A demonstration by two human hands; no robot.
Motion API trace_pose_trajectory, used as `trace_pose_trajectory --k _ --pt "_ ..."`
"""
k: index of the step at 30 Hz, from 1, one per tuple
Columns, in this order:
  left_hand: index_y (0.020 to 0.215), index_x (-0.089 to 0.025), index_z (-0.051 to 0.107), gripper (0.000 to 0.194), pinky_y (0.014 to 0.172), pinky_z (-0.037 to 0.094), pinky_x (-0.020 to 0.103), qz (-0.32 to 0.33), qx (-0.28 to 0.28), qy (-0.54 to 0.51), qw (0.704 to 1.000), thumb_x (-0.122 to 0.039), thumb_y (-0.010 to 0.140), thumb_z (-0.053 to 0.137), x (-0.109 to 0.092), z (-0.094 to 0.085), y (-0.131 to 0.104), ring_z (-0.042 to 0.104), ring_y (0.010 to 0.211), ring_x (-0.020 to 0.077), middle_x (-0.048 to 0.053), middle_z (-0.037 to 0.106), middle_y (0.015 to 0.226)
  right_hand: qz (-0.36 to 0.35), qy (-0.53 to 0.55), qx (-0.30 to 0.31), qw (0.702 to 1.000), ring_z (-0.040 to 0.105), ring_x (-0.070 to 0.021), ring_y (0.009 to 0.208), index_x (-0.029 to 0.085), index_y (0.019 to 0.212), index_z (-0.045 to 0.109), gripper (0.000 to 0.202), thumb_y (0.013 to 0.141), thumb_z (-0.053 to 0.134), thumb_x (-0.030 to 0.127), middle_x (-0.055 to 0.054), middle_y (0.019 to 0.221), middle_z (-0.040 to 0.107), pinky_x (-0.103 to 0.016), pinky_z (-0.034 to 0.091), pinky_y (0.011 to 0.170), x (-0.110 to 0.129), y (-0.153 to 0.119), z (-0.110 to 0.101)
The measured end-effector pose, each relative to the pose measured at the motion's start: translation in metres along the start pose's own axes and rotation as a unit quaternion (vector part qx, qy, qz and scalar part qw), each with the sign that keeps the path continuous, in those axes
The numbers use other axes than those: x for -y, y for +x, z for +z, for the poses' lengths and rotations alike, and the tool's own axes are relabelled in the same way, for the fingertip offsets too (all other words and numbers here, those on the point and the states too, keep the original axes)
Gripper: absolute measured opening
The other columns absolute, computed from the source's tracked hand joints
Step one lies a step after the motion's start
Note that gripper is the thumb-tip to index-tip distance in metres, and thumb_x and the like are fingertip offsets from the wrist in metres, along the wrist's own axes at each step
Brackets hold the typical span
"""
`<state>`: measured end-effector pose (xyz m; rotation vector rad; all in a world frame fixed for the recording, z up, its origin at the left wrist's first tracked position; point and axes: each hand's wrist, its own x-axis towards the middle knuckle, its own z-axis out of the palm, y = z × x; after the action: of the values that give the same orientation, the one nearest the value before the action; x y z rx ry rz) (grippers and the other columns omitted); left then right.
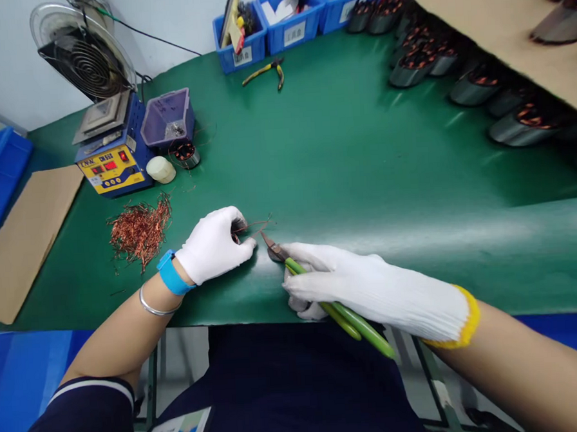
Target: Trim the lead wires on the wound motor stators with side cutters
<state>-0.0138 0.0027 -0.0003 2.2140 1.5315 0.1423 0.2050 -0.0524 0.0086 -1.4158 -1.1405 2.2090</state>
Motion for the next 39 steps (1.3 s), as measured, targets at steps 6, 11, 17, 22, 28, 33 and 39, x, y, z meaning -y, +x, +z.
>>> trace_pose_trajectory --k 6,11,17,22,28,33,39 --pt "0.089 -0.02 0.062 0.013 0.081 0.055 0.037 -0.006 0.01 0.004 1.0 -0.028 0.079 0.065 -0.002 -0.001 0.001 0.068 0.086 0.0242 0.006 0.072 0.089 0.033 0.087 0.034 0.995 0.061 -0.0165 0.075 0.029 0.139 0.059 0.074 0.072 0.085 0.048 0.0 0.083 0.058 -0.028 0.055 0.066 -0.007 0.016 -0.006" --pt "0.088 -0.02 0.061 0.013 0.082 0.055 0.037 -0.011 0.006 0.0 1.0 -0.028 0.078 0.065 -0.002 -0.001 0.001 0.069 0.086 0.0249 0.006 0.073 0.089 0.039 0.122 0.059 0.99 0.061 -0.0162 0.076 0.029 0.137 0.059 0.07 0.075 0.085 0.047 -0.001 0.083 0.061 -0.027 0.054 0.066 -0.013 0.016 -0.01" --pt "0.088 -0.02 0.061 0.013 0.08 0.055 0.037 -0.01 0.003 -0.002 1.0 -0.028 0.078 0.064 -0.002 -0.001 0.0 0.068 0.085 0.0245 0.006 0.072 0.089 0.052 0.133 0.079 0.987 0.058 -0.0163 0.073 0.026 0.134 0.06 0.066 0.075 0.085 0.044 -0.001 0.081 0.059 -0.027 0.05 0.063 -0.008 0.012 -0.011" --pt "0.087 -0.021 0.061 0.013 0.081 0.055 0.037 -0.012 0.006 -0.005 1.0 -0.029 0.079 0.064 -0.002 -0.001 0.0 0.068 0.084 0.0236 0.005 0.072 0.088 0.053 0.127 0.083 0.987 0.056 -0.0154 0.073 0.025 0.12 0.065 0.054 0.074 0.084 0.047 0.0 0.081 0.058 -0.026 0.048 0.063 -0.006 0.011 -0.01" --pt "0.087 -0.02 0.059 0.012 0.079 0.055 0.036 -0.016 0.007 -0.015 1.0 -0.027 0.078 0.064 -0.003 -0.001 0.0 0.067 0.081 0.0229 0.005 0.071 0.086 0.042 0.133 0.062 0.988 0.057 -0.0151 0.07 0.024 0.124 0.061 0.061 0.072 0.086 0.044 0.0 0.08 0.058 -0.026 0.046 0.059 0.001 0.019 -0.006" --pt "0.085 -0.021 0.058 0.012 0.076 0.054 0.035 -0.026 0.004 -0.018 1.0 -0.026 0.077 0.065 -0.002 0.0 0.001 0.067 0.079 0.0223 0.004 0.071 0.084 0.023 0.149 0.083 0.985 0.051 -0.0111 0.062 0.02 0.11 0.06 0.05 0.07 0.085 0.035 0.003 0.072 0.053 -0.025 0.041 0.055 0.006 0.028 -0.004" --pt "0.088 -0.021 0.059 0.013 0.078 0.054 0.036 -0.027 0.015 -0.01 0.999 -0.026 0.077 0.064 -0.002 -0.002 0.0 0.068 0.082 0.0231 0.004 0.071 0.085 0.02 0.057 0.059 0.996 0.053 -0.0127 0.059 0.021 0.09 0.053 0.041 0.065 0.083 0.035 0.003 0.067 0.053 -0.027 0.046 0.055 0.014 0.028 0.001"
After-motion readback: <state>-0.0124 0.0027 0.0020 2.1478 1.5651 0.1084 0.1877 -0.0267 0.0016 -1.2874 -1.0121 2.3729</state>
